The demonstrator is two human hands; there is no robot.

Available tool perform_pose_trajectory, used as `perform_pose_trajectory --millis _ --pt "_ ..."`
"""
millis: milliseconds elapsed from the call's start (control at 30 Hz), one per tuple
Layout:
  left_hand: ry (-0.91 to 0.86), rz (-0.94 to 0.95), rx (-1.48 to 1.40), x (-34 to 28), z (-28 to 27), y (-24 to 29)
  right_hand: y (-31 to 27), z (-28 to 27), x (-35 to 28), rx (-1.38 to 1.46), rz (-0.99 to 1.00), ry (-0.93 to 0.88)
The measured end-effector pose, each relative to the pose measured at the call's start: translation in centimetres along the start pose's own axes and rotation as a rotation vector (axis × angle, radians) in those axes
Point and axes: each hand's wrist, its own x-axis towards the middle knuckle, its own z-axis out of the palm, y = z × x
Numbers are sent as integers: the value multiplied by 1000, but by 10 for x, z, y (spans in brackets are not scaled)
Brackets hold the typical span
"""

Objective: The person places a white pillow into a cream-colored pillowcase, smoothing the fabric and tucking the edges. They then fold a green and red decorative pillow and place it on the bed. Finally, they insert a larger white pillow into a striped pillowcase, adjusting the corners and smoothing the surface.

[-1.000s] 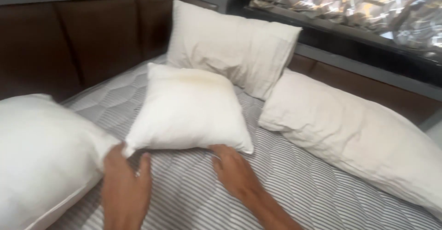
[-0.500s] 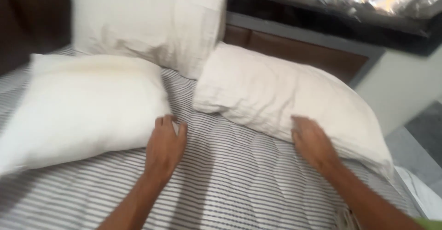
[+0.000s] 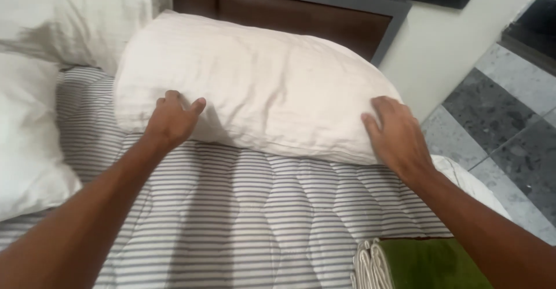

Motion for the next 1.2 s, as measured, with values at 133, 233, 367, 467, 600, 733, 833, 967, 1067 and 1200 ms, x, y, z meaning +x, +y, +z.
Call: perform_pose_trajectory --millis 133,233,367,467,600,733,833,967,1067,1200 --pt "-42 -219 -168 5 -13 18 37 19 13 264 506 82" --pt "134 -307 -364 50 6 -35 81 46 24 556 717 -183" --pt "21 -375 -741 34 -15 -33 62 23 17 774 801 -257" --pt "-165 -380 -780 53 -14 -68 50 12 17 995 917 -272" --pt "-40 -352 -665 39 -44 -61 50 16 9 1201 840 -190" --pt "-72 -321 -753 -12 -102 -13 46 25 5 1123 790 52" --pt "-115 -262 -850 -27 -129 -13 43 20 -5 1166 694 148" --pt "-146 -250 -854 -74 -175 19 31 -9 -31 1195 719 205" --pt "-200 -158 -831 -114 -211 40 26 -29 -46 1249 670 296" --pt "-126 -333 -737 -178 -256 57 -1 -63 -64 1301 662 272"
